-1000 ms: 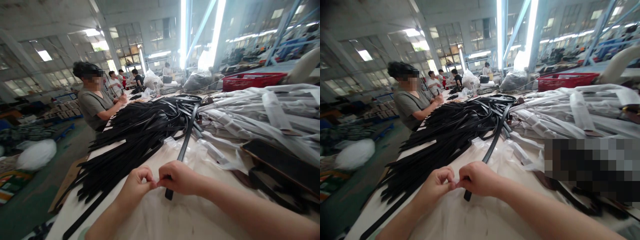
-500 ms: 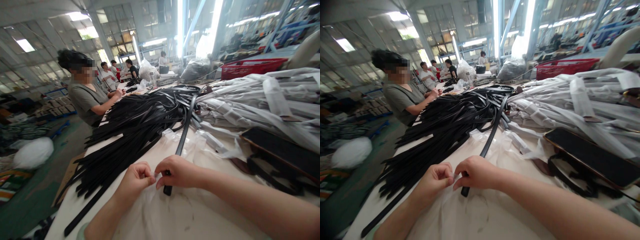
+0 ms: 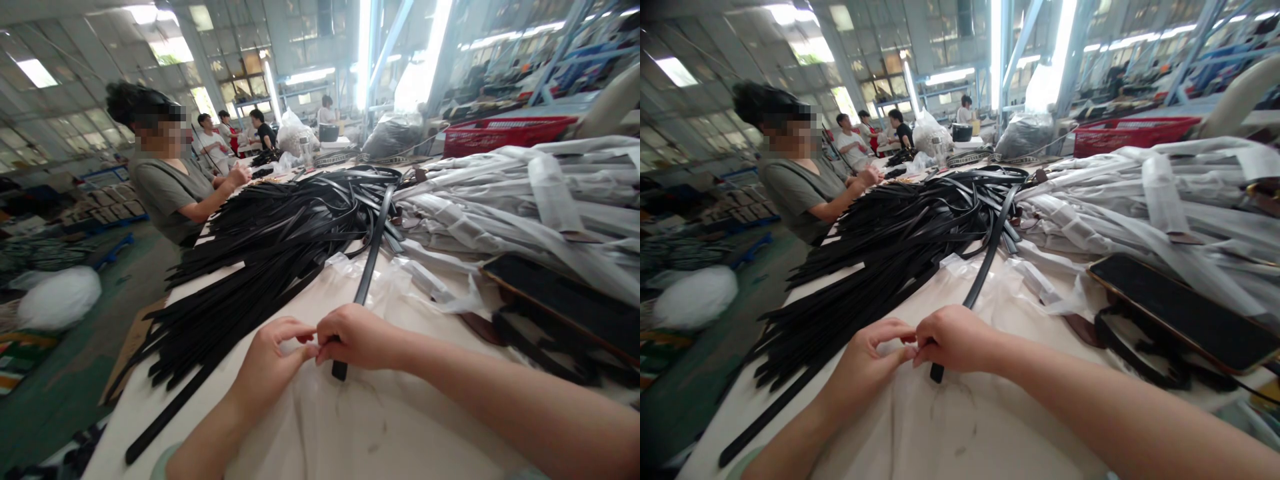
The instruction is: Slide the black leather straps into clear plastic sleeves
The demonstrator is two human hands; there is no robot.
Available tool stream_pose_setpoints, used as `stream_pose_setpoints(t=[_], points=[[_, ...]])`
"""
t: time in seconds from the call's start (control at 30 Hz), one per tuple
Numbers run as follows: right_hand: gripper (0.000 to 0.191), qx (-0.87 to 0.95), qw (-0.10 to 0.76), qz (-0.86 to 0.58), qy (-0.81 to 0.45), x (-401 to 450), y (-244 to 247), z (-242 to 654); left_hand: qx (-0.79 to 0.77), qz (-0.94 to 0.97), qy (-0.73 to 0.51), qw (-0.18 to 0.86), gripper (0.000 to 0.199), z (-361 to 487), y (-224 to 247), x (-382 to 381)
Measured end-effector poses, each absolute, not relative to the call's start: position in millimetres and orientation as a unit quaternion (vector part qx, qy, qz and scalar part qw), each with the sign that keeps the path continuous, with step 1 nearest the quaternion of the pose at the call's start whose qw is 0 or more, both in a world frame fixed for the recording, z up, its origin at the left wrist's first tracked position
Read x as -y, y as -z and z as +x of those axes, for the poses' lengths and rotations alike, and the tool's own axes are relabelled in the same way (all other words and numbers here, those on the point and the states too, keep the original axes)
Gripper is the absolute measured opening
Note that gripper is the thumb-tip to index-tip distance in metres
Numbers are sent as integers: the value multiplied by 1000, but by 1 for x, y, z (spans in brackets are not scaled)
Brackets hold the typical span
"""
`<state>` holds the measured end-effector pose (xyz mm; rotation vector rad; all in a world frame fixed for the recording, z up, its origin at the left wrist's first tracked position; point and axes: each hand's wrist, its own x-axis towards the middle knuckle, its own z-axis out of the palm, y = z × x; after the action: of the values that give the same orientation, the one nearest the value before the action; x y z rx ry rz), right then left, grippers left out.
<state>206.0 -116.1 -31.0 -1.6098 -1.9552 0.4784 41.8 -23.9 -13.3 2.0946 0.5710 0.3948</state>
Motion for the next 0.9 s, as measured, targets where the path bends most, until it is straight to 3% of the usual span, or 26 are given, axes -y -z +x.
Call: stream_pose_setpoints(t=[0.2, 0.37, 0.63, 0.77, 0.9], points=[[24, 732, 200, -641, -114, 118, 28, 197, -248, 850, -178, 429, 14, 41, 16, 31], [35, 728, 220, -639, -116, 117, 29, 201, -288, 851, -190, 396, 13, 40, 14, 30], [31, 728, 275, -618, -109, 116, 28, 212, -348, 769, -173, 508, 10, 38, 13, 28], [34, 719, 282, -626, -106, 117, 28, 210, -363, 739, -195, 533, 28, 38, 13, 26], [35, 718, 282, -627, -109, 117, 29, 209, -349, 752, -212, 517, 26, 39, 13, 28]])
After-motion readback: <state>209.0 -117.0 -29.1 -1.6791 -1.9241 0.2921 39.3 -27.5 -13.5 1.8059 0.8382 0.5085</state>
